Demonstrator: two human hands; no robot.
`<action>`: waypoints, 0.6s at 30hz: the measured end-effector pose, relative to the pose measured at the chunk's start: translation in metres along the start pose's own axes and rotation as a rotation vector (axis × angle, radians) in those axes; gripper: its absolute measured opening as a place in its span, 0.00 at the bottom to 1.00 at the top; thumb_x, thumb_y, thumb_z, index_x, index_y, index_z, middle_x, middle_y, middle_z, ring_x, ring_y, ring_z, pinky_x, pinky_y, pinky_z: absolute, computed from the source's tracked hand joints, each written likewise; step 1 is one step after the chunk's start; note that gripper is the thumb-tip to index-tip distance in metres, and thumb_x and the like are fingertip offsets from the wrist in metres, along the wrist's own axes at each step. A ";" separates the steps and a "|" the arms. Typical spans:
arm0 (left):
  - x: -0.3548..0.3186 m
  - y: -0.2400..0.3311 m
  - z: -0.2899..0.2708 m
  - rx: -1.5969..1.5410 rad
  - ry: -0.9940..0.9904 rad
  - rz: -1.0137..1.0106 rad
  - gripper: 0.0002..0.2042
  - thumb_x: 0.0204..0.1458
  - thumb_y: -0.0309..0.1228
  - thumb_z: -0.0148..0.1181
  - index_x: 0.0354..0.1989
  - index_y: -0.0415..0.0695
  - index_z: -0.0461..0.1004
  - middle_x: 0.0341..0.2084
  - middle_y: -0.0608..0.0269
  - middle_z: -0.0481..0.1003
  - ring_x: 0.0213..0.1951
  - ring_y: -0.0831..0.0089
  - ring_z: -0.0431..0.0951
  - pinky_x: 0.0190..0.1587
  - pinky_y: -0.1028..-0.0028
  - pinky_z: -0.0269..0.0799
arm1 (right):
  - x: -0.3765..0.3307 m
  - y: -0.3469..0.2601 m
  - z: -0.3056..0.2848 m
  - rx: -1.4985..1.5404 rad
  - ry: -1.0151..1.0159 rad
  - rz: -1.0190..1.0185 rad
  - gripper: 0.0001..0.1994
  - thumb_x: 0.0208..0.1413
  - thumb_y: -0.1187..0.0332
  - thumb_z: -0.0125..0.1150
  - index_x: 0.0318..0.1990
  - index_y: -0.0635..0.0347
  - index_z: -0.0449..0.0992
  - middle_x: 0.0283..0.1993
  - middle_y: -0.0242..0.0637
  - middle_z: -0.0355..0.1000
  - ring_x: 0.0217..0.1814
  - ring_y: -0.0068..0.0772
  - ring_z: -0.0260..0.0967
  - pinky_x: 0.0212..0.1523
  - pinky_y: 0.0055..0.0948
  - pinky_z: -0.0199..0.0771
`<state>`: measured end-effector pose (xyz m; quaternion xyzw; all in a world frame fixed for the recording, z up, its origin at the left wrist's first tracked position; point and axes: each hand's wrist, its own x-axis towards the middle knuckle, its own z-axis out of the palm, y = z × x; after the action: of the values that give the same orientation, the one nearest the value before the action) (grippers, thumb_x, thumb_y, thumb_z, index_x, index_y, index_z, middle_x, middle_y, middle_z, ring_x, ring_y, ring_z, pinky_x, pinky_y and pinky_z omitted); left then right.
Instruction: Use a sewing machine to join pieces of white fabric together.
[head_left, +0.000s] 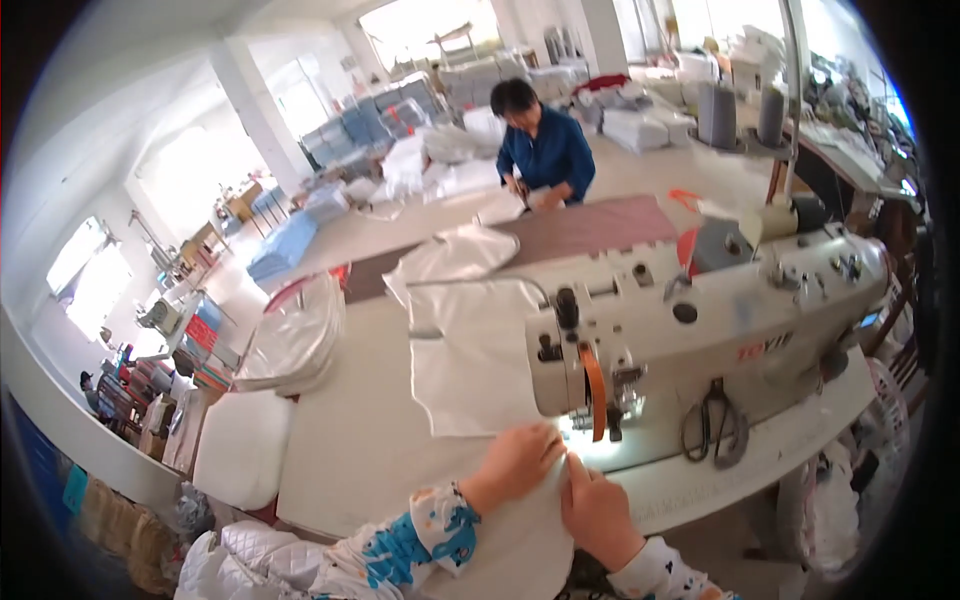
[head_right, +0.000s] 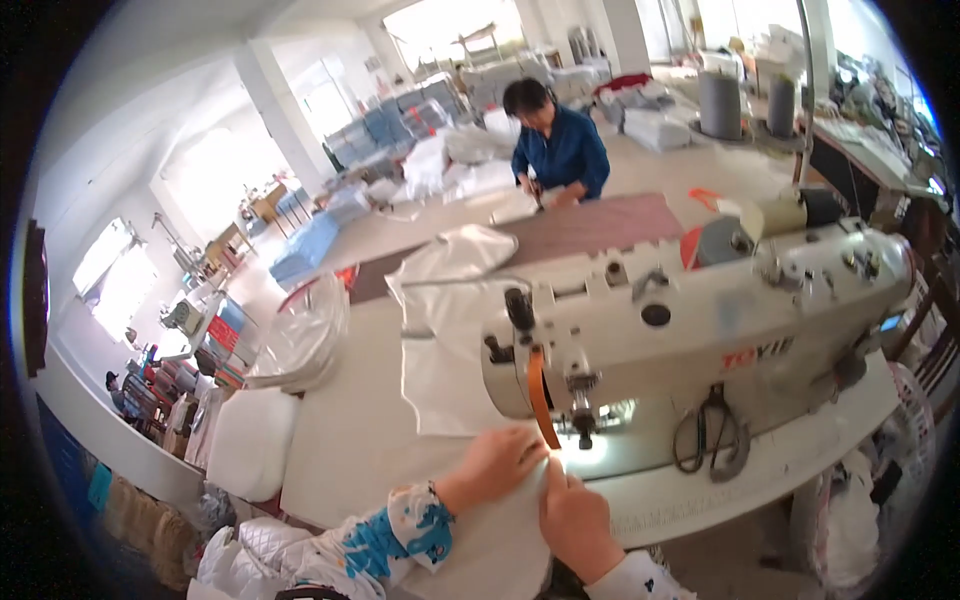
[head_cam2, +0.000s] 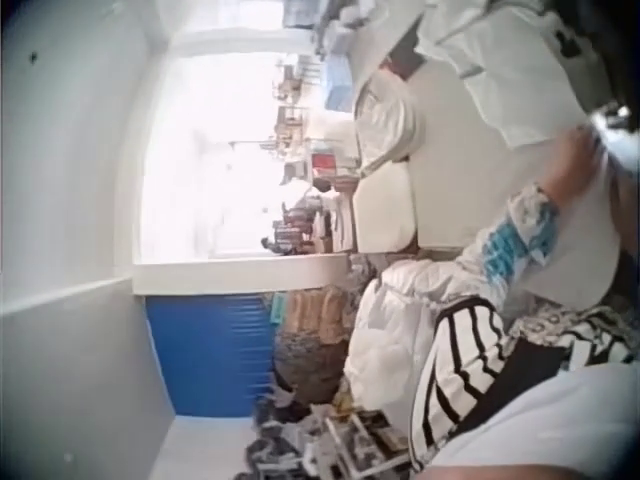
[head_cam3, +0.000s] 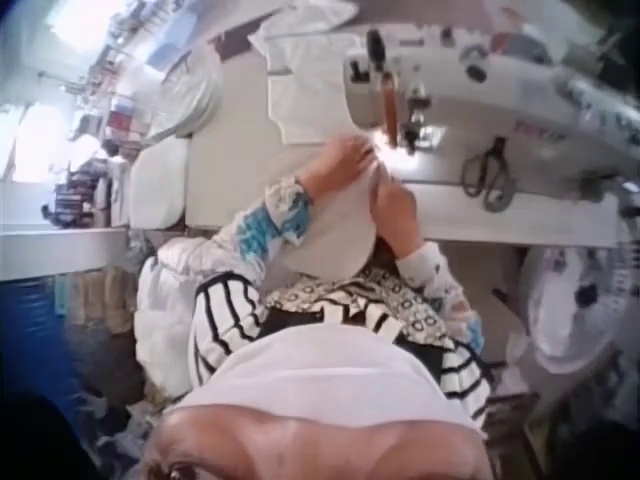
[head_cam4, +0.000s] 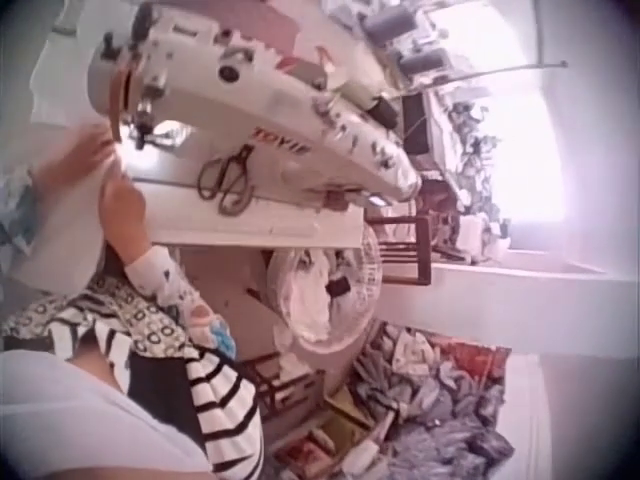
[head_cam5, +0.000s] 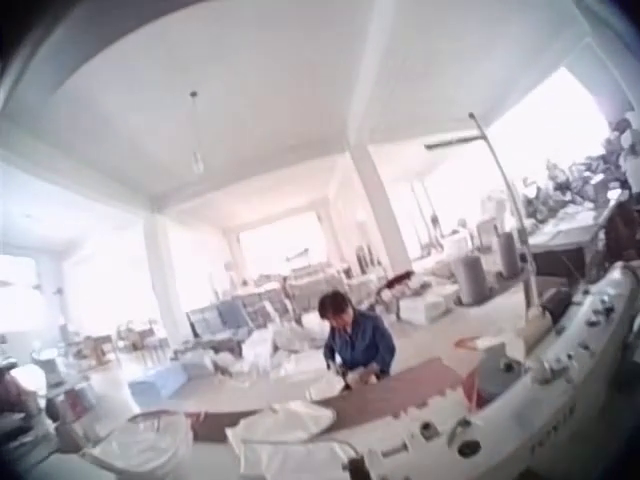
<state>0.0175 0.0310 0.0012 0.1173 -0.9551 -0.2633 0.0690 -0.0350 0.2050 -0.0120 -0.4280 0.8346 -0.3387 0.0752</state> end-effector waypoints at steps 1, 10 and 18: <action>-0.005 0.003 -0.002 0.021 0.024 0.008 0.10 0.61 0.36 0.55 0.37 0.41 0.77 0.34 0.50 0.78 0.39 0.49 0.79 0.42 0.55 0.74 | -0.006 -0.003 -0.004 0.013 -0.025 0.010 0.23 0.60 0.68 0.55 0.63 0.61 0.69 0.33 0.52 0.76 0.29 0.58 0.75 0.30 0.53 0.75; -0.009 0.013 -0.005 -0.040 0.082 0.029 0.12 0.60 0.37 0.59 0.34 0.40 0.75 0.31 0.51 0.76 0.36 0.49 0.77 0.39 0.56 0.73 | -0.011 -0.003 -0.009 -0.028 0.009 -0.020 0.24 0.59 0.69 0.55 0.63 0.64 0.70 0.33 0.49 0.76 0.25 0.54 0.74 0.28 0.49 0.75; -0.004 -0.012 -0.002 0.094 0.029 0.012 0.11 0.61 0.36 0.53 0.36 0.42 0.77 0.34 0.48 0.78 0.39 0.45 0.78 0.40 0.51 0.74 | 0.000 -0.001 0.011 -0.144 0.019 -0.077 0.24 0.61 0.70 0.51 0.64 0.66 0.68 0.31 0.48 0.77 0.26 0.51 0.76 0.26 0.48 0.76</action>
<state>0.0236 0.0211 -0.0037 0.1186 -0.9660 -0.2158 0.0790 -0.0296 0.1993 -0.0192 -0.4610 0.8403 -0.2845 0.0231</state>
